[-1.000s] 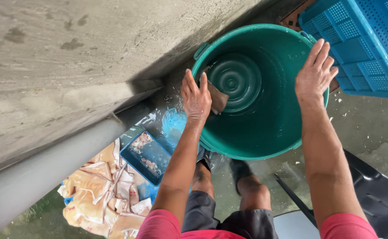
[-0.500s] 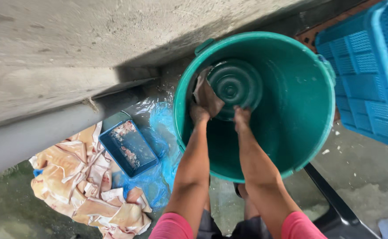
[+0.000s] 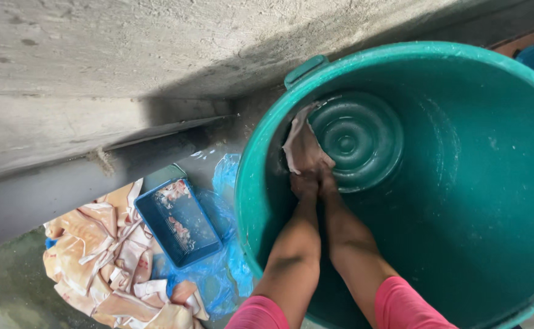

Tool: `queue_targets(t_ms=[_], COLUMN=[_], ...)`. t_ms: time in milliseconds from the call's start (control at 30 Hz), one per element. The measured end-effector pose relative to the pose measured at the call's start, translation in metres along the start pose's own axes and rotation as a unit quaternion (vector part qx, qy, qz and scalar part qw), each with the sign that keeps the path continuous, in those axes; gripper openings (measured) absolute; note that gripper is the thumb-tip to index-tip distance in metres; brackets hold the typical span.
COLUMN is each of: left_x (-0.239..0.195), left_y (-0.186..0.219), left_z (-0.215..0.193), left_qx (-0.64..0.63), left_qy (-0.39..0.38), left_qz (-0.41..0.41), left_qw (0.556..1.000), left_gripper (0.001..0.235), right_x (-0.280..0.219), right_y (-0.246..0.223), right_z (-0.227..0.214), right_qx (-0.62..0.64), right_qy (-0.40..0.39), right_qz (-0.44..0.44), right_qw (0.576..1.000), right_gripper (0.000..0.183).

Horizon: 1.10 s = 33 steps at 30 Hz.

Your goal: The person washes pieces of raw meat by hand in a green bucket filled with water, then transfers the rinsed meat into a blue plastic basket. They refill the bucket using a hose and continue the washing process.

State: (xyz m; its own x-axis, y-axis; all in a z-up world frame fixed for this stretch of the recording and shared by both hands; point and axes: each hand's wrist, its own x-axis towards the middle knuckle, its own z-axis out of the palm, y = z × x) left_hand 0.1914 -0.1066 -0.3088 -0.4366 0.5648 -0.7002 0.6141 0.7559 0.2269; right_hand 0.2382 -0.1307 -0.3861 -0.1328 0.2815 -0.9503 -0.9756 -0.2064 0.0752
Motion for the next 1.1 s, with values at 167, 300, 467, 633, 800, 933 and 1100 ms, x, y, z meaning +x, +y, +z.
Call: queue_targets(t_ms=[167, 300, 467, 633, 800, 933, 1100], left_x=[-0.001, -0.020, -0.050, -0.073, -0.105, -0.126, -0.172], left_y=[-0.005, 0.011, 0.035, 0.073, 0.065, 0.070, 0.088], left_z=[0.011, -0.004, -0.038, -0.061, -0.091, -0.121, -0.153], left_qx=[-0.087, -0.102, -0.103, -0.187, -0.266, -0.321, -0.273], left_qy=[0.011, 0.048, -0.056, -0.153, -0.275, -0.369, -0.454], left_qz=[-0.029, 0.047, 0.031, 0.091, 0.162, 0.200, 0.131], left_qw=[0.996, 0.993, 0.993, 0.966, 0.910, 0.849, 0.838], left_gripper=[0.066, 0.052, 0.053, 0.055, 0.058, 0.101, 0.091], right_x=[0.001, -0.034, -0.109, -0.195, -0.307, -0.445, -0.593], right_y=[-0.013, -0.020, -0.042, -0.086, -0.114, -0.128, -0.129], right_z=[0.019, -0.015, -0.032, 0.016, 0.013, 0.035, 0.080], right_qx=[0.021, 0.015, 0.017, -0.124, -0.464, -0.511, -0.377], right_qy=[-0.058, -0.034, 0.087, 0.112, 0.100, 0.022, -0.156], right_qz=[-0.022, -0.058, -0.193, -0.450, -0.410, -0.411, -0.385], right_qw=[0.998, 0.998, 0.977, 0.877, 0.779, 0.755, 0.828], right_gripper=[0.042, 0.040, 0.037, 0.043, 0.030, 0.034, 0.067])
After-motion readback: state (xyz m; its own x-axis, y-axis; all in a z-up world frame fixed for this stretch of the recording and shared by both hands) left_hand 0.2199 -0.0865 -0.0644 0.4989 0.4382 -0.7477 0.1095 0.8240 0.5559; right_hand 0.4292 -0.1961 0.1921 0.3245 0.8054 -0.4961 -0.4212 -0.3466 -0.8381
